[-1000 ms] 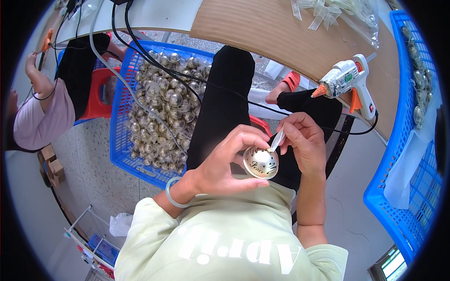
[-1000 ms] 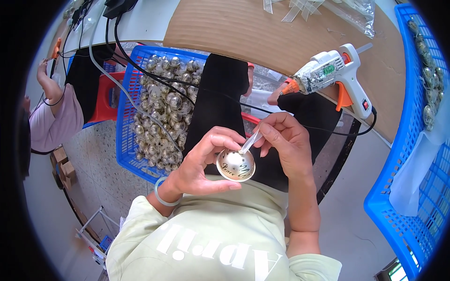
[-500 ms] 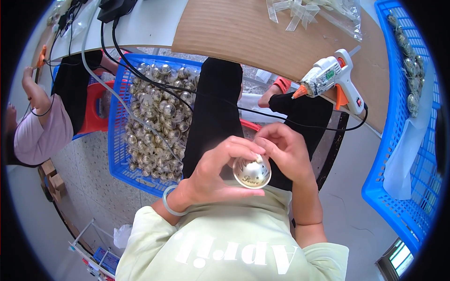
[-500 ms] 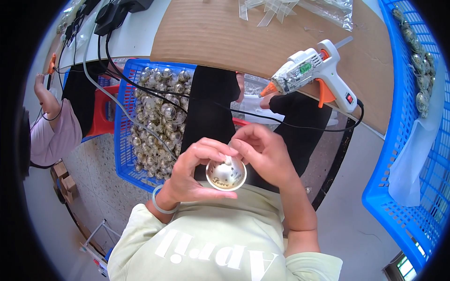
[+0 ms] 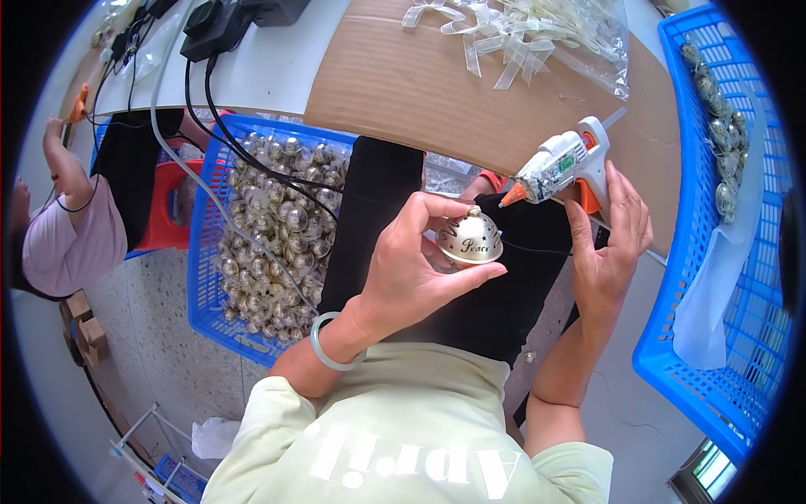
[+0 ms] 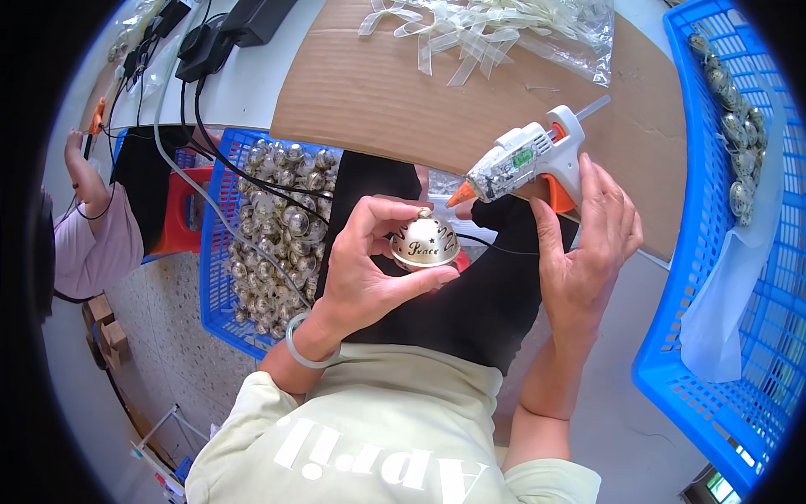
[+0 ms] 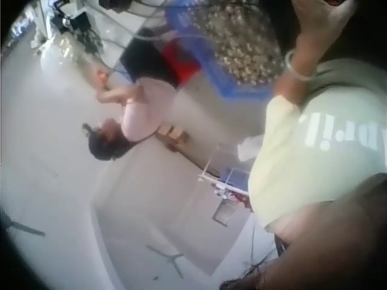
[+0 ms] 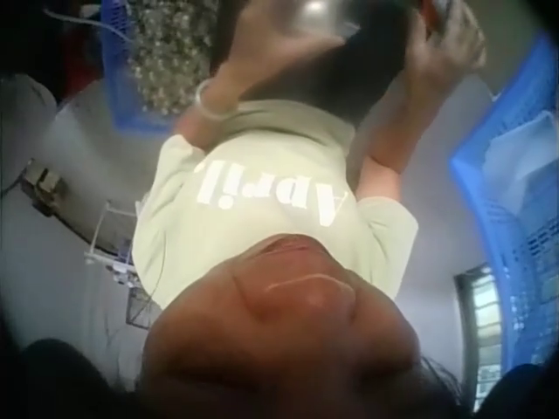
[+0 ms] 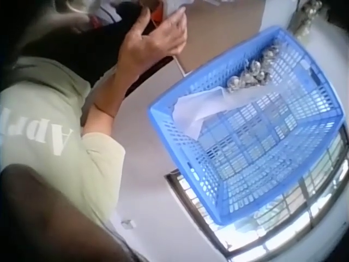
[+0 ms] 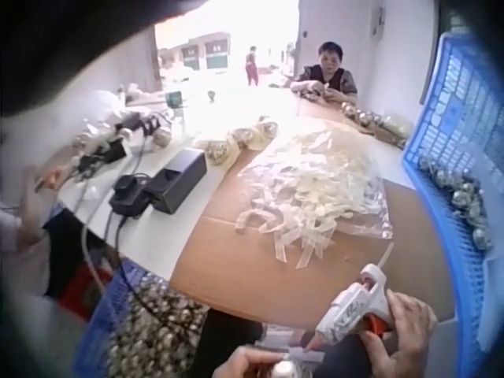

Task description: Gluing small white ribbons onto gold spherical ornaments using a hot glue gun.

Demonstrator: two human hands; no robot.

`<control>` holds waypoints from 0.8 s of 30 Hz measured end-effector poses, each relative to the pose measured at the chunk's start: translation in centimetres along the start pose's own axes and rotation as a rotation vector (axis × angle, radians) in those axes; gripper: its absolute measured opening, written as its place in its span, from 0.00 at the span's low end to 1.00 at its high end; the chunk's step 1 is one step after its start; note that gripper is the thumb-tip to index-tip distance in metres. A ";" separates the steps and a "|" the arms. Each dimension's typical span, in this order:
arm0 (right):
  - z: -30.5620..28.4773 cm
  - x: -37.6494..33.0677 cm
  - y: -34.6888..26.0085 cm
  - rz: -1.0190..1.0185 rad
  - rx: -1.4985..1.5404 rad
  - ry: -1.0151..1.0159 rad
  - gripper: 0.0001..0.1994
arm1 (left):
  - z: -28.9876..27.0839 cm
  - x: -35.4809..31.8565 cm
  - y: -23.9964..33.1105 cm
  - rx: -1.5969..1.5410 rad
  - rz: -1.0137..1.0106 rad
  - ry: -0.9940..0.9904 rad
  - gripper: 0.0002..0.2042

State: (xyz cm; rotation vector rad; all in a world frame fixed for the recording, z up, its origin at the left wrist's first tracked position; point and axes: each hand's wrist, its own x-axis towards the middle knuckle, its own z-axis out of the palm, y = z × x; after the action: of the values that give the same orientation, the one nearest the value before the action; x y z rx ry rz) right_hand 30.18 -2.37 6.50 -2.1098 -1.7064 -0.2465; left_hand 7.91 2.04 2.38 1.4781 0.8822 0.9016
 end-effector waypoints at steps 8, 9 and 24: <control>1.0 0.3 0.5 0.033 0.106 0.046 0.25 | 0.9 1.2 -0.1 -0.034 -0.086 -0.022 0.31; 1.0 0.3 0.6 0.034 0.102 0.052 0.25 | 1.1 1.3 0.0 -0.059 -0.106 -0.025 0.31; 1.1 0.0 0.9 0.009 0.104 0.132 0.27 | 2.1 1.4 0.9 -0.185 -0.068 -0.010 0.30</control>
State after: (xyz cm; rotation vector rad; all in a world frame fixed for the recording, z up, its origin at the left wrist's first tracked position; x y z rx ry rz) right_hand 30.93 -2.11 5.33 -1.9806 -1.5983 -0.2811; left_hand 10.39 2.34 3.24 1.2848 0.8145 0.9001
